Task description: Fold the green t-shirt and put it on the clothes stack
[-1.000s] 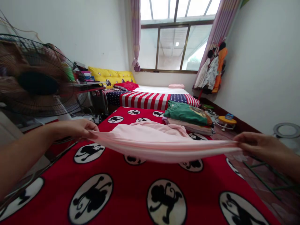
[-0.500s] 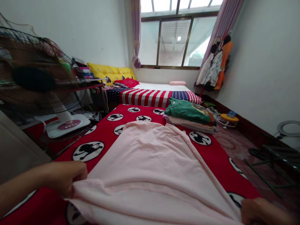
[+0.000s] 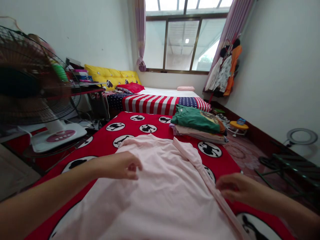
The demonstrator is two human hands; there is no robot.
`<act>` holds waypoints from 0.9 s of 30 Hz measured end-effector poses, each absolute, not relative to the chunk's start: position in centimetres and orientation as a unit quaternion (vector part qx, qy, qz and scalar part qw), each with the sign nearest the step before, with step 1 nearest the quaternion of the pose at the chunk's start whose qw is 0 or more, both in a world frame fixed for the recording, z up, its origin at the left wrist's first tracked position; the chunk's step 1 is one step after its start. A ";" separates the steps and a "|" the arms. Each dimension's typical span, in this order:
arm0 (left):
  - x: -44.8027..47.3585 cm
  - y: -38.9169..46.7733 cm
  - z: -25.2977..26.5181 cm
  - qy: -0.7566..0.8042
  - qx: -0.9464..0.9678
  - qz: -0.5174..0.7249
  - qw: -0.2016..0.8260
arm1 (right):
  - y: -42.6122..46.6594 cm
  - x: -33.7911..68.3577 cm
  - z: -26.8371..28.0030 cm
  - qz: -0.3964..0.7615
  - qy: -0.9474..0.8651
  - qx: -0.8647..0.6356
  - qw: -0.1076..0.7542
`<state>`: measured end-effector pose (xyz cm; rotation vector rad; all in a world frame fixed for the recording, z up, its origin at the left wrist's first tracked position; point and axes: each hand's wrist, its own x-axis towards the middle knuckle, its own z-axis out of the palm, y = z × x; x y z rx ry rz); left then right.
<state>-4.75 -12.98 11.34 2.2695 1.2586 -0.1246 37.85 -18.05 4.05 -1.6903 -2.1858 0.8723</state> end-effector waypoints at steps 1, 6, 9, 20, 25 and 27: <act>-2.7 -11.6 10.5 0.445 0.863 0.001 0.241 | -15.8 36.6 4.5 0.306 -0.750 -0.567 0.152; 4.6 -7.8 2.7 0.455 0.866 0.168 0.123 | -6.7 32.6 2.8 0.182 -0.642 -0.666 0.333; 6.1 -8.0 -1.0 0.485 0.855 0.170 0.073 | -4.2 31.6 0.9 0.194 -0.618 -0.684 0.334; 6.2 -8.9 -1.7 0.459 0.862 0.211 0.038 | -5.3 40.8 2.4 0.026 -0.476 -0.746 0.465; 6.3 -8.7 -2.1 0.454 0.863 0.216 0.045 | -5.8 43.5 3.6 -0.038 -0.533 -0.785 0.313; 6.3 -8.6 -2.3 0.453 0.865 0.212 0.052 | -6.3 39.4 5.7 -0.060 -0.561 -0.737 0.371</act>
